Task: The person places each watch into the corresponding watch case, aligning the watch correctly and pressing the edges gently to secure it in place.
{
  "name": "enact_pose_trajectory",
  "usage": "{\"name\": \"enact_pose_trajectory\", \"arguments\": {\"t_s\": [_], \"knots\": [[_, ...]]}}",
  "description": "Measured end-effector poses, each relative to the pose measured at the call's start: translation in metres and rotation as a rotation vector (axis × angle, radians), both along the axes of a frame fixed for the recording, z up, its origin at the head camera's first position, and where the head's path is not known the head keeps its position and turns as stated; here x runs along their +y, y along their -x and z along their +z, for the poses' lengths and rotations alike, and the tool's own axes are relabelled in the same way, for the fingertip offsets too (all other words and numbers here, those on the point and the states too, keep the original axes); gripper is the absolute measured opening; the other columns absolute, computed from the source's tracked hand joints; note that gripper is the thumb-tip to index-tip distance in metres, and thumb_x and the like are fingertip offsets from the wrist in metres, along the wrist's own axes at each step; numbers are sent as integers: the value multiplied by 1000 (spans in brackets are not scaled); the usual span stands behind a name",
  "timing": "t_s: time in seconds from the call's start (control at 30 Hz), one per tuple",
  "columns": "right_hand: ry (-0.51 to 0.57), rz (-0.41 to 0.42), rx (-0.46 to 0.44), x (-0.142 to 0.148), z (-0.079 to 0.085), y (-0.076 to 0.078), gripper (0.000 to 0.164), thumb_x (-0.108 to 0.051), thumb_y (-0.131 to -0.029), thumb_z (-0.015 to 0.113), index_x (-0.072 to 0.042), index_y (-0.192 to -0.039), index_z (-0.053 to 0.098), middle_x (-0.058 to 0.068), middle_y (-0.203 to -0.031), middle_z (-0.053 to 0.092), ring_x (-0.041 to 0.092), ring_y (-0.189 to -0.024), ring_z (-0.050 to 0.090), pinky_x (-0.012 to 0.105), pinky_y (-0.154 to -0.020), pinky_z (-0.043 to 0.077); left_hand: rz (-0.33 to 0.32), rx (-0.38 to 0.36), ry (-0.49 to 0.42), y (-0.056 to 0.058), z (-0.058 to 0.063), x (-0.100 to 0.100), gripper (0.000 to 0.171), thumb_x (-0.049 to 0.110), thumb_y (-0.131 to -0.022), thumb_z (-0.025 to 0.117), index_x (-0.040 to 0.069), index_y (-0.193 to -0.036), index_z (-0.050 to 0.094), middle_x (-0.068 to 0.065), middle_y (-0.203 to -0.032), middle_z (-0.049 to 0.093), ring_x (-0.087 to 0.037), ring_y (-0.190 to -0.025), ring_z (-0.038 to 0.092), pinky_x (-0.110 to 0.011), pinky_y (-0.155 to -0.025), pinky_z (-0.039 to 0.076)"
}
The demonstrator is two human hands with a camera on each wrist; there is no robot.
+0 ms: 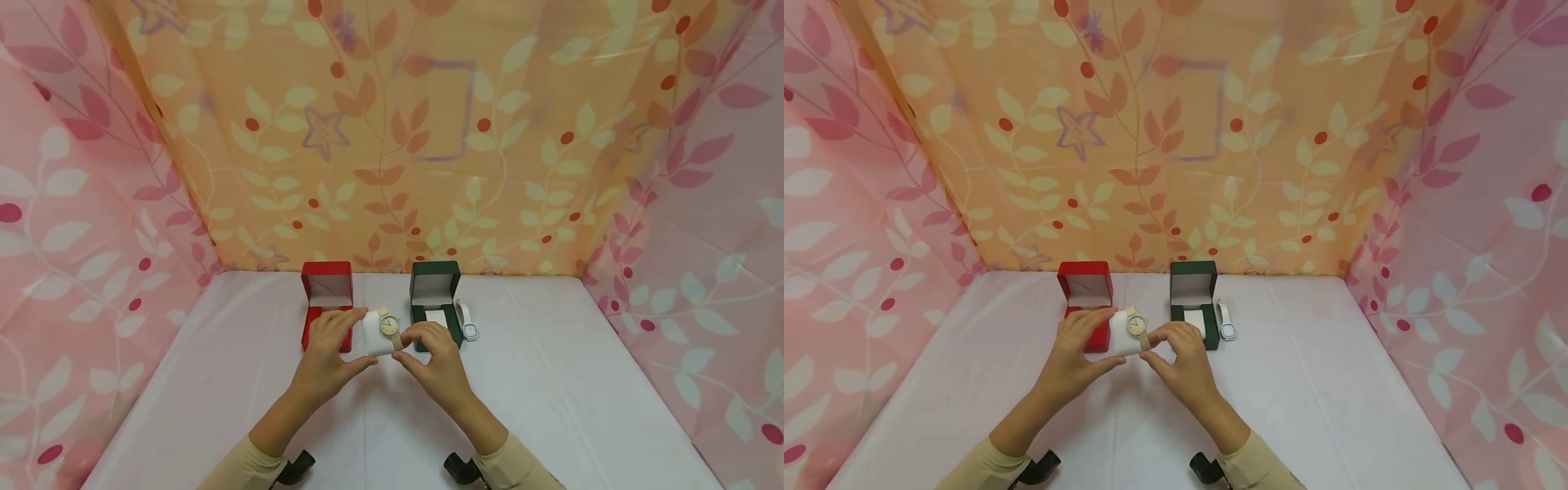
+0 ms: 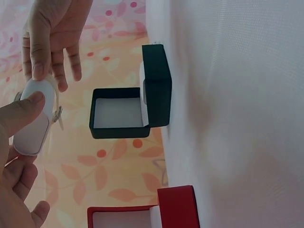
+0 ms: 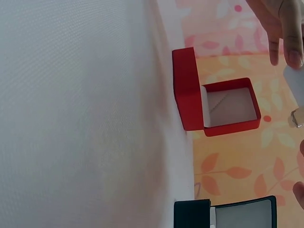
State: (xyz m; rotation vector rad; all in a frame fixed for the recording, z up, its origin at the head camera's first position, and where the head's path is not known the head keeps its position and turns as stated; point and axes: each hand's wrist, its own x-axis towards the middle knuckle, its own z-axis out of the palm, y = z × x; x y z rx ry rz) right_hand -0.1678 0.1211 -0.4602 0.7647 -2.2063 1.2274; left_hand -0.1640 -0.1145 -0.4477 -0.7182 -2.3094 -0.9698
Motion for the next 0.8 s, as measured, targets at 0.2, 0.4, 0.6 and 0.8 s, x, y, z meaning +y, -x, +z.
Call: {"name": "enact_pose_trajectory", "arguments": {"t_s": [0.2, 0.4, 0.6, 0.8], "knots": [[-3, 7, -14, 1, 1, 0, 27, -18, -81, 89, -19, -101, 71, -8, -99, 70, 14, -104, 63, 39, -103, 43, 17, 24, 19, -1, 2, 1, 92, 26, -63, 100, 15, -144, 57, -1, -141, 62, -21, -124, 50, -50, -104, 41], [2, 12, -34, 0, 0, -2, 29, -15, -79, 89, -21, -101, 71, -11, -98, 69, 11, -102, 62, 40, -100, 44, 32, 51, 56, -1, 1, 0, 91, 27, -64, 100, 13, -144, 57, -3, -139, 64, -22, -123, 51, -49, -104, 40], [8, 16, -66, -1, -1, -4, 27, -18, -82, 88, -21, -104, 73, -12, -99, 69, 6, -103, 61, 39, -97, 46, 43, 69, 61, -1, -1, -1, 92, 25, -63, 101, 12, -143, 57, -4, -138, 65, -23, -121, 51, -48, -104, 39], [11, 5, -73, -2, 0, -5, 27, -20, -83, 87, -26, -106, 73, -17, -100, 67, 6, -101, 61, 35, -86, 49, 49, 84, 59, 1, 1, -2, 92, 26, -62, 101, 12, -142, 58, -5, -136, 66, -24, -120, 53, -49, -105, 39]]}}
